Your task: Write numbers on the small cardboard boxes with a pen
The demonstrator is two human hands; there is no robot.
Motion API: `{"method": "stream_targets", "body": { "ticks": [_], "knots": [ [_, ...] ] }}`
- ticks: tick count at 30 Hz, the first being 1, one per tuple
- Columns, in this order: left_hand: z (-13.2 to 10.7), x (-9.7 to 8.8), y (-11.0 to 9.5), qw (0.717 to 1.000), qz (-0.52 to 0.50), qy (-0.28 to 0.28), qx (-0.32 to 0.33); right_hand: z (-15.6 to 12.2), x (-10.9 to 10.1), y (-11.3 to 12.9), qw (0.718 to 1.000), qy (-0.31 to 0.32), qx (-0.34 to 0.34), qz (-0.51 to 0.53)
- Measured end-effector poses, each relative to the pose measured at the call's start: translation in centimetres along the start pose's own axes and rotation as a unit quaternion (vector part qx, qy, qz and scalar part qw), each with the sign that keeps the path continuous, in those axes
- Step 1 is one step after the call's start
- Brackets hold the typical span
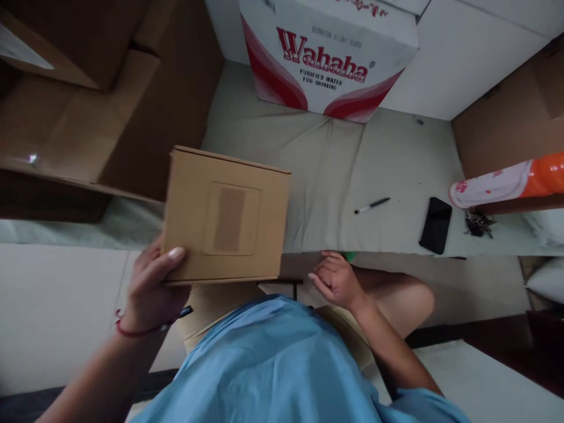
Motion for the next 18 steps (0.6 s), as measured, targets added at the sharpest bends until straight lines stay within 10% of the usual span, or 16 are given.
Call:
{"method": "stream_targets", "body": {
  "ticks": [4, 14, 18],
  "knots": [
    [-0.8, 4.8, 3.7, 0.992, -0.015, 0.072, -0.098, -3.9, -0.1, -4.1, 0.935, -0.119, 0.248, 0.223],
    [-6.5, 11.5, 2.6, 0.929, 0.179, 0.323, 0.034, -5.6, 4.9, -3.4, 0.869, -0.119, 0.259, 0.404],
    [-6.6, 10.3, 3.3, 0.938, 0.178, 0.297, -0.016, -6.0, 4.4, -3.2, 0.872, -0.130, 0.249, 0.400]
  ]
}}
Point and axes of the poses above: each hand's wrist, its own z-axis towards the middle knuckle, its own x-axis out of the palm, y = z × x, the point moved 9 cm from there along z, towards the middle knuckle, and after that the axes turned 9 degrees about -z, right-handed, at the moved point
